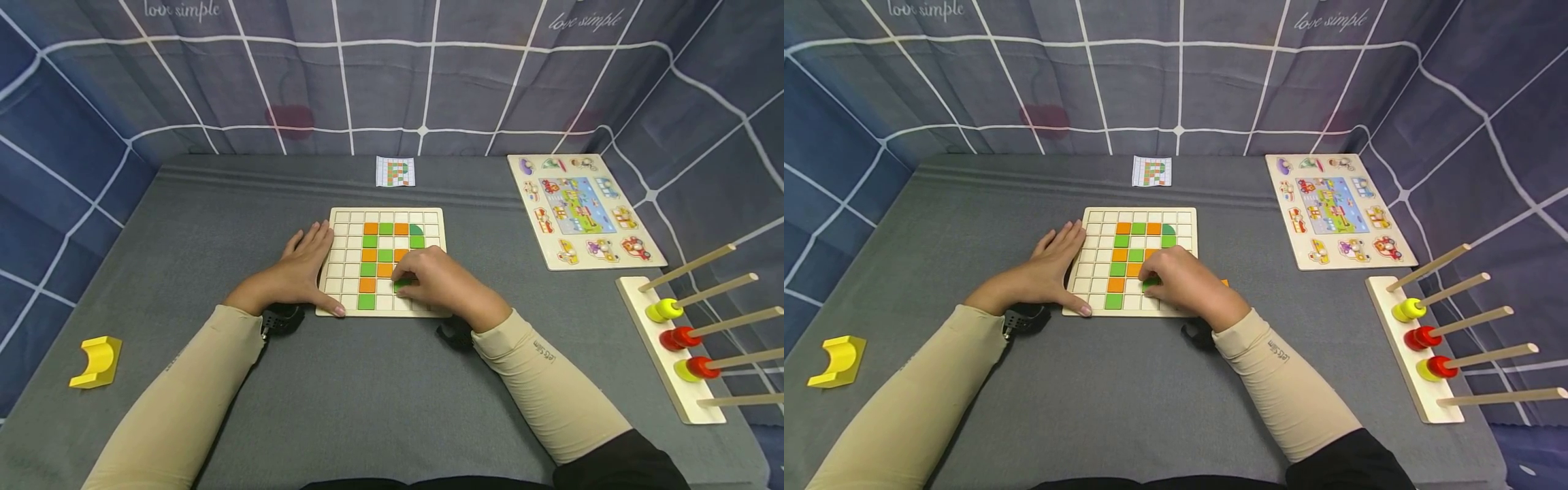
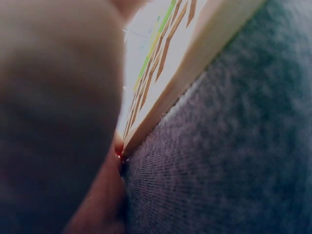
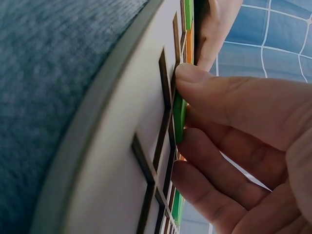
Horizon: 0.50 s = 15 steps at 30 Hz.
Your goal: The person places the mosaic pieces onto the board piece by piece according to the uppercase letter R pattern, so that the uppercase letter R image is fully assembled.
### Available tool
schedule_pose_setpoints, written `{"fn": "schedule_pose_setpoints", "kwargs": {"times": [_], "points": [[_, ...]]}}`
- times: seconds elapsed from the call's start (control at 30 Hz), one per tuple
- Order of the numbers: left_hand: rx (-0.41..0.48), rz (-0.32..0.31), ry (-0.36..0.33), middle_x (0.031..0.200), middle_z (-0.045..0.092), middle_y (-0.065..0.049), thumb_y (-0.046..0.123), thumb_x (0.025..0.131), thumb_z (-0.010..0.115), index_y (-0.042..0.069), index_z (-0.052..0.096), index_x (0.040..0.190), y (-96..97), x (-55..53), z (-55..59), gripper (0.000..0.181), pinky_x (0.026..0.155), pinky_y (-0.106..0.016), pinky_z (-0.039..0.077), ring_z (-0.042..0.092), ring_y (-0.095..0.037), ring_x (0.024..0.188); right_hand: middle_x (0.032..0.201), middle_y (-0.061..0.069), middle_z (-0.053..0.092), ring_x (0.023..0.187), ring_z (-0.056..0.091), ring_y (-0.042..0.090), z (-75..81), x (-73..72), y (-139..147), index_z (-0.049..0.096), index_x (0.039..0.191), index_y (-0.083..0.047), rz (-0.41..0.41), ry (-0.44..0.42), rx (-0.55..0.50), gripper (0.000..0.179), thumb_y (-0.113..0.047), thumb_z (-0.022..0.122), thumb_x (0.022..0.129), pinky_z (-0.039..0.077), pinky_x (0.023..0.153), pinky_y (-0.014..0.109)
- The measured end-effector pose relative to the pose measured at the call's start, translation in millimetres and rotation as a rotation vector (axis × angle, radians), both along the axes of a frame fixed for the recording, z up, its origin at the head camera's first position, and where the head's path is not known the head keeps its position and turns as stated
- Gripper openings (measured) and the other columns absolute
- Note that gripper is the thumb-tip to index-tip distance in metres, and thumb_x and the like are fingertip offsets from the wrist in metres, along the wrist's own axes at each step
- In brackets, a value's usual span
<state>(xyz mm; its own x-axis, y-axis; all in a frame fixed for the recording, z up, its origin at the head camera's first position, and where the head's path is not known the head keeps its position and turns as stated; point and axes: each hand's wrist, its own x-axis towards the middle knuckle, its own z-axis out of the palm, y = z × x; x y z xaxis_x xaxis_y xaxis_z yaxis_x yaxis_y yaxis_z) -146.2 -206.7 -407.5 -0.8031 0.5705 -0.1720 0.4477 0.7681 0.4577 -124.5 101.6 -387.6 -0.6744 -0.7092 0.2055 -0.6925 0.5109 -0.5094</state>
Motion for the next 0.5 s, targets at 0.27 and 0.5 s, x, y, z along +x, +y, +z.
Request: {"fn": "schedule_pose_setpoints", "kwargs": {"times": [0.27,0.5], "points": [[-0.006,0.001,0.001,0.171,-0.015,-0.021,0.077,0.060,0.090,-0.005,-0.004,0.165,0.2,-0.1,0.6,0.163,0.121,-0.053,-0.014,-0.016,-0.035,0.157,0.096,0.004,0.075,0.092,0.070,0.019,0.8,0.1,1.1,0.081,0.098,-0.002,0.002,0.005,-0.004,0.020,-0.001,0.091,0.081,0.056,0.085,0.035],[-0.013,0.001,-0.001,0.171,-0.015,-0.022,0.077,0.060,0.090,-0.006,-0.004,0.165,0.9,0.2,1.9,0.163,0.121,-0.054,-0.013,-0.015,-0.035,0.157,0.094,0.004,0.074,0.089,0.069,0.019,-0.9,-1.6,3.9,0.080,0.095,-0.003,0.019,0.031,-0.013,0.018,-0.004,0.091,0.081,0.056,0.085,0.036]]}}
